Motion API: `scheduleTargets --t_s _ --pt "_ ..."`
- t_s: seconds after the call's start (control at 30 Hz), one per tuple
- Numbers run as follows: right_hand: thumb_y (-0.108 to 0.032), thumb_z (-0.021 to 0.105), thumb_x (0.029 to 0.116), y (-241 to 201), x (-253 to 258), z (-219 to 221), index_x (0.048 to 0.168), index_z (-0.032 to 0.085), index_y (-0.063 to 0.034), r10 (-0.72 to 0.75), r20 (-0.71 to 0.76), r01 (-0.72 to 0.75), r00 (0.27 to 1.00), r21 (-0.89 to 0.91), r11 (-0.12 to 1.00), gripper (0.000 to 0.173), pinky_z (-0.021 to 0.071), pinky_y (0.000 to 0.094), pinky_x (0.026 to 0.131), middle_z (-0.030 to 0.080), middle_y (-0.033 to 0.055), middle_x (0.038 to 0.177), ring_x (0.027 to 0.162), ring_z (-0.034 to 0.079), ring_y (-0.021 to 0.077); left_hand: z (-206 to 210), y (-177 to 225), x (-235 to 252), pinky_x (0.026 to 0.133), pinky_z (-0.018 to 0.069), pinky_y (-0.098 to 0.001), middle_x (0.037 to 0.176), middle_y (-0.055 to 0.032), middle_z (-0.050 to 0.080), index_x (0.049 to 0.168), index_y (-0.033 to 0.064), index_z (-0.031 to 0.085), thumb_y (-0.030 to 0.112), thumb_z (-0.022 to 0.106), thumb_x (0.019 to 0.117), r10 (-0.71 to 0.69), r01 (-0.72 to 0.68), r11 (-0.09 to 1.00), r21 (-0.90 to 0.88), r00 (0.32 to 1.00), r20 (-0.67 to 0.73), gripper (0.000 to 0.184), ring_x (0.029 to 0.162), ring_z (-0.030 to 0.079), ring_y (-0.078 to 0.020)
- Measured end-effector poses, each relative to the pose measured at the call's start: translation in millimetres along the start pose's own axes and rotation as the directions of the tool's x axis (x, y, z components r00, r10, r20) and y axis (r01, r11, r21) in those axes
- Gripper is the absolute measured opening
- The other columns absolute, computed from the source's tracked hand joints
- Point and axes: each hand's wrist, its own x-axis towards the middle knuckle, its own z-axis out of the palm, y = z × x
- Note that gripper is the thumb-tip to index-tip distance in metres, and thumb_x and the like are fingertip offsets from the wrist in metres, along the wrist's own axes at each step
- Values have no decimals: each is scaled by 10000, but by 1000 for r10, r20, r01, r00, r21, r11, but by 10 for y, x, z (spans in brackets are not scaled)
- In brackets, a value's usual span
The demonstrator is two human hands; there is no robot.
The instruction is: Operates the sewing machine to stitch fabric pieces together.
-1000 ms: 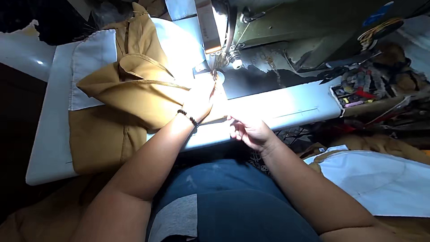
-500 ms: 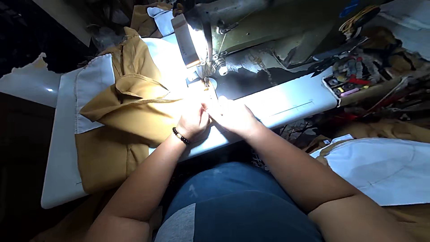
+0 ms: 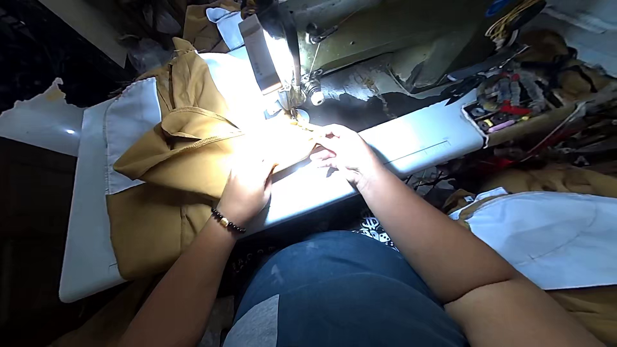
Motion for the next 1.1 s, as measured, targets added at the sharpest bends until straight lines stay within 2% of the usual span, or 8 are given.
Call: scheduleTargets --t_s 0.13,0.27,0.33,0.43,0.67,0.87,1.0,1.1 --pt "-177 481 1090 -64 -22 111 1314 495 -110 66 -13 -61 998 227 972 234 598 347 673 611 113 1208 936 702 227 -188 -36 -134 954 510 -590 1086 -189 730 1162 31 748 -50 561 904 79 -79 997 8 991 -106 328 1040 692 -381" --pt "-247 433 1084 59 -282 120 1227 493 -150 71 66 -80 995 149 986 184 460 215 420 591 37 768 511 567 92 -472 -76 -95 919 504 -569 979 -137 728 971 71 784 -54 605 872 63 -70 994 83 994 91 240 990 686 -341" --pt "-170 480 1088 240 -451 34 1209 529 -73 97 270 -70 958 -105 992 163 507 200 497 601 28 766 524 564 67 -556 -40 15 854 521 -568 933 -132 734 917 73 779 7 637 879 18 -48 987 155 981 191 161 937 698 -343" --pt "-88 522 1062 247 -483 -18 1047 588 -44 73 302 -8 951 -212 977 81 518 178 540 580 -18 657 524 570 38 -541 227 388 776 553 -601 985 -187 728 1076 53 758 37 623 901 110 -113 993 20 987 113 221 925 711 -389" --pt "-153 447 1100 265 -479 -92 994 559 -62 130 146 -154 981 170 973 179 494 178 505 564 10 631 508 555 51 353 4 939 986 476 -592 1236 -204 666 1240 41 668 152 530 1015 -68 71 996 -56 996 54 286 1186 628 -393" --pt "-128 482 1086 117 -323 -194 1074 592 -35 -111 121 142 986 -295 945 145 517 203 444 603 18 694 464 562 51 431 28 646 1004 486 -535 1218 -104 721 1153 107 766 65 542 962 372 -383 922 -63 918 -138 298 1171 659 -303" --pt "-121 549 1035 72 74 -323 1101 690 18 -529 91 407 844 -750 522 209 557 351 792 698 156 1012 851 675 185 517 66 453 943 558 -435 1187 -163 734 1184 -13 734 2 569 909 526 -557 772 -305 830 -184 321 1065 720 -280" --pt "-109 469 1050 79 196 -270 1294 676 2 -465 274 454 842 -825 336 338 395 450 1171 643 167 1373 1353 554 298 511 41 405 880 550 -426 1032 -174 736 959 -16 706 69 485 916 449 -534 783 -319 840 -305 241 978 712 -283"
